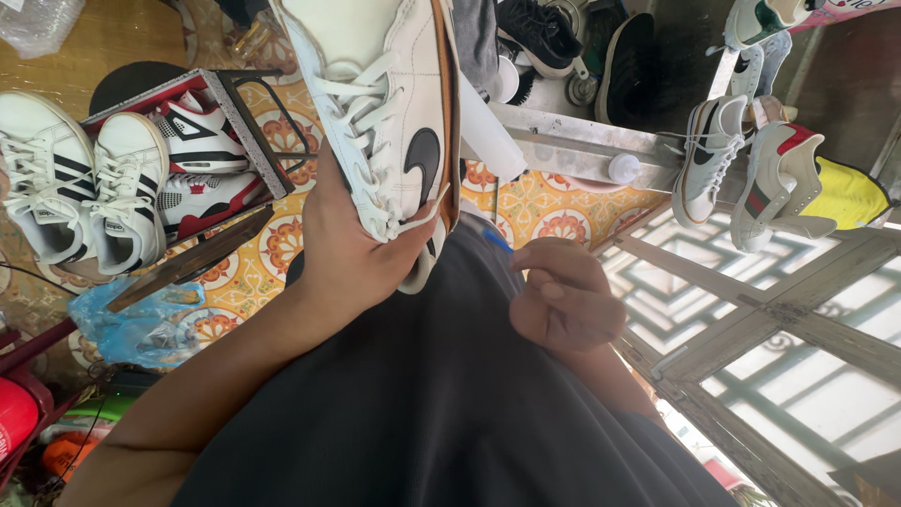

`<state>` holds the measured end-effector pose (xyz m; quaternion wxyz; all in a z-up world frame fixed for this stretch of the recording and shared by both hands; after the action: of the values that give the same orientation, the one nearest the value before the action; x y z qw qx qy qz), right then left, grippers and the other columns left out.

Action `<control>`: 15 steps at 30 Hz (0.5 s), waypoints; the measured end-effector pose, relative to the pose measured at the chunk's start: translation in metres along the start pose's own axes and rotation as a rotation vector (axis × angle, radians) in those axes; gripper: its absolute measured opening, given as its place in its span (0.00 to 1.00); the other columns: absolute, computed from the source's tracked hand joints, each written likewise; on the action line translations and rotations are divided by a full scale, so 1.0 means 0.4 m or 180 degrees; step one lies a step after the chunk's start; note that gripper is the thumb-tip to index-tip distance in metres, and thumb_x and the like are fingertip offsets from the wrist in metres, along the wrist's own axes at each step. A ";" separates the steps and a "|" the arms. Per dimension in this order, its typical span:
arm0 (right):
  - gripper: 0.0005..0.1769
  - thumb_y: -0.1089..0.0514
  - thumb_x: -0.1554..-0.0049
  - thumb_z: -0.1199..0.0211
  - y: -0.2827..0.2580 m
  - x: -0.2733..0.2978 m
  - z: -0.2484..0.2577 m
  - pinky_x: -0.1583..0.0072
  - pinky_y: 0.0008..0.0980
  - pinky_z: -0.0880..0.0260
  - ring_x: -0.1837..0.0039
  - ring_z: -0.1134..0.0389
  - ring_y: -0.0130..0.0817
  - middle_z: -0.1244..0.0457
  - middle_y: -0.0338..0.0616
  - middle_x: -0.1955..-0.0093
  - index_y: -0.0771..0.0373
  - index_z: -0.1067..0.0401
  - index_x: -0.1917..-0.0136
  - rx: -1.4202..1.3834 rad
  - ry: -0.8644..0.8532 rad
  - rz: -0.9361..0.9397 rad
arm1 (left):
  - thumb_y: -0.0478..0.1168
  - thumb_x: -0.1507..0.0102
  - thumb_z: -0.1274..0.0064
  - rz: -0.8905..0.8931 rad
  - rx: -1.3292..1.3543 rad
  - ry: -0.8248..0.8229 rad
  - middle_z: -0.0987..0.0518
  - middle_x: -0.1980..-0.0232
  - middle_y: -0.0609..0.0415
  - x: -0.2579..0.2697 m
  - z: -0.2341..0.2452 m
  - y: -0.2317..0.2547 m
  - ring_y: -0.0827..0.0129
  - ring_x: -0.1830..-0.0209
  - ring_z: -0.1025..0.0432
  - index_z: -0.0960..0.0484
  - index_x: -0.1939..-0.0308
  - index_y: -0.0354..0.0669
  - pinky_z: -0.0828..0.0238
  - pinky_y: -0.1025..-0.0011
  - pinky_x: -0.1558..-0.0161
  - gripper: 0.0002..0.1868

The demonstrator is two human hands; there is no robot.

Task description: The person holds a white sneaker in their left hand and uses a small brush in their right hand to apply a brown substance to the shoe's sole edge. They rotate the shoe to access different sections of the sole and repeatedly dip the brush into a container to reload the substance.

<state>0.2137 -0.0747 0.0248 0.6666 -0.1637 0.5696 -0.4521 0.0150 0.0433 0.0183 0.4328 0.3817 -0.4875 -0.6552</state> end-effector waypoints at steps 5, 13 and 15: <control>0.22 0.76 0.40 0.45 -0.005 0.006 -0.012 0.53 0.39 0.24 0.51 0.27 0.45 0.35 0.58 0.50 0.60 0.39 0.36 0.0156 -0.0081 -0.0132 | 0.33 0.34 0.35 -0.0001 0.0019 0.0111 0.19 0.40 0.41 0.005 0.005 0.006 0.61 0.45 0.18 0.39 0.30 0.27 0.22 0.70 0.44 0.35; 0.24 0.78 0.38 0.40 -0.009 -0.004 -0.024 0.50 0.40 0.21 0.50 0.26 0.48 0.36 0.58 0.47 0.59 0.42 0.36 0.0515 -0.0291 0.0121 | 0.31 0.32 0.36 -0.0066 -0.0090 0.0236 0.20 0.41 0.39 0.007 -0.001 -0.001 0.58 0.42 0.19 0.42 0.31 0.25 0.23 0.69 0.41 0.34; 0.23 0.77 0.40 0.39 -0.013 -0.004 -0.038 0.51 0.41 0.20 0.51 0.25 0.48 0.35 0.55 0.48 0.60 0.42 0.38 0.0586 -0.0312 0.0220 | 0.31 0.32 0.36 -0.0048 -0.0215 0.0299 0.20 0.40 0.39 0.008 0.000 -0.004 0.57 0.41 0.19 0.43 0.30 0.25 0.22 0.68 0.41 0.35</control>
<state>0.1979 -0.0718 0.0252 0.7210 -0.1039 0.4977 -0.4707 0.0136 0.0406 0.0167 0.4629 0.4008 -0.4413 -0.6559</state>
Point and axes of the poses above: each hand's wrist, its own x-axis away from the middle knuckle, its own z-axis out of the back of the hand, y = z × x, the point moved 5 cm from there along -x, towards the middle knuckle
